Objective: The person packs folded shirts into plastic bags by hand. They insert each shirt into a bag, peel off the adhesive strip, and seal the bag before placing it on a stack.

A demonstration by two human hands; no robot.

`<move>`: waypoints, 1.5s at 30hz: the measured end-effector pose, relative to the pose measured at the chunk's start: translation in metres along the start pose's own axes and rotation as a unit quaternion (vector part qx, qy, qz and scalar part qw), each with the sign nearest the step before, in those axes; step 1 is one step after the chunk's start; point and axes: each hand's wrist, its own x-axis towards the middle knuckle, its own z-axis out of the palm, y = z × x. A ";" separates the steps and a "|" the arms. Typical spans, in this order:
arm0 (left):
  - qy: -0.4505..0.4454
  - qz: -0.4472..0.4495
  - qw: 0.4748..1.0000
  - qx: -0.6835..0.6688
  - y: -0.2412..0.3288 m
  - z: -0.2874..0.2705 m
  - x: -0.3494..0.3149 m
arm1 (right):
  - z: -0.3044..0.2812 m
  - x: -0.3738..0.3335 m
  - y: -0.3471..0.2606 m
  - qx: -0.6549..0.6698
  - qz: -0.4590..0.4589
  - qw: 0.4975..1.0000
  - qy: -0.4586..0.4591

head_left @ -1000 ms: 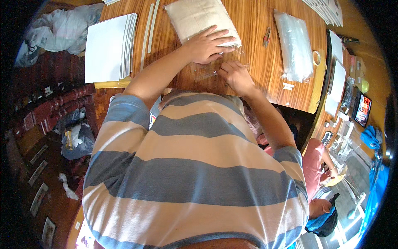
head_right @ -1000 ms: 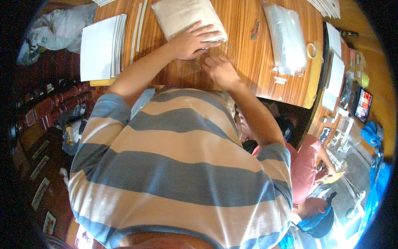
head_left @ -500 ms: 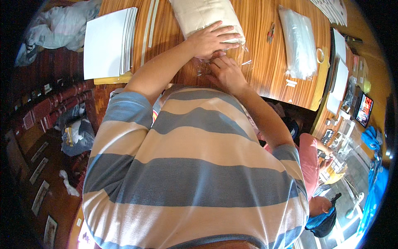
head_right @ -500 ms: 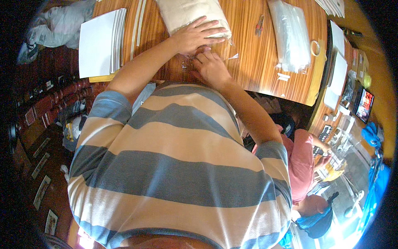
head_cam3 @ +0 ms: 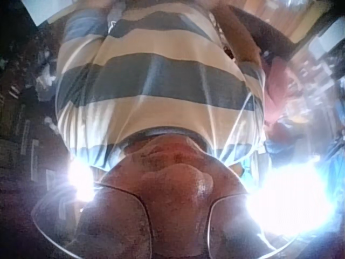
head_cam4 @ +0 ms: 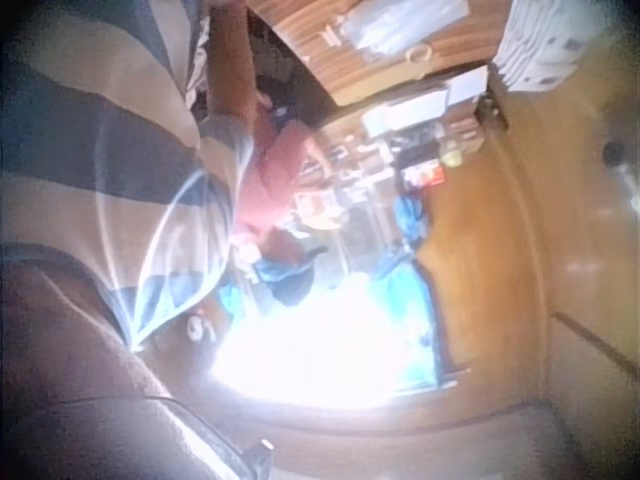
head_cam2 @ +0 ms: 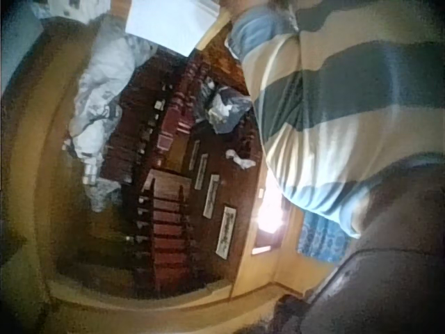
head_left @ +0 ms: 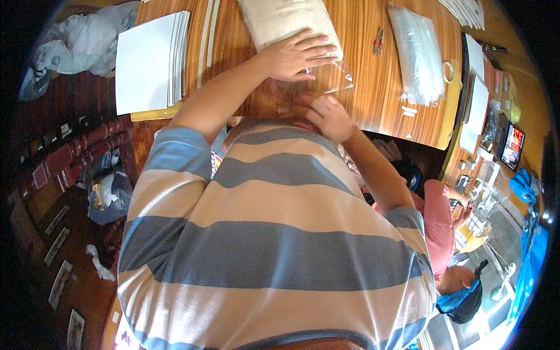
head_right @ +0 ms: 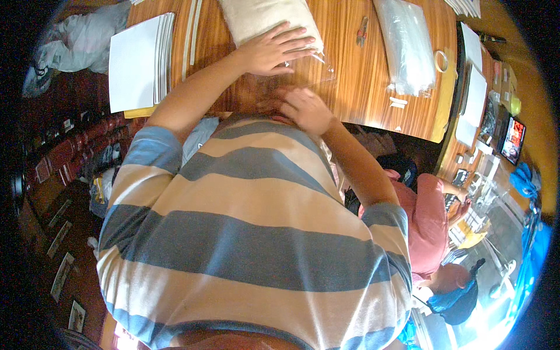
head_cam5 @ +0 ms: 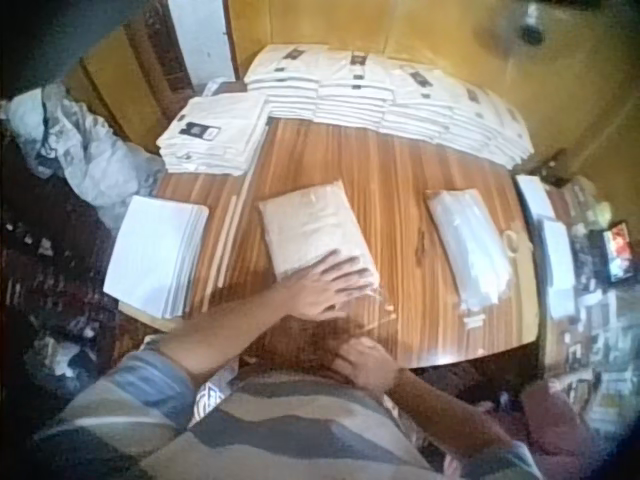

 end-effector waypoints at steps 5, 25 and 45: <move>-0.115 -0.097 0.986 0.064 0.012 -0.014 -0.053 | -0.027 -0.026 0.028 0.030 0.175 0.984 0.019; 0.186 -0.403 0.790 -0.423 0.073 -0.057 -0.146 | 0.022 -0.006 0.004 0.442 0.401 0.711 0.372; 0.279 -0.572 0.768 -0.067 0.024 0.002 -0.074 | 0.044 0.075 0.097 0.128 0.545 0.764 0.321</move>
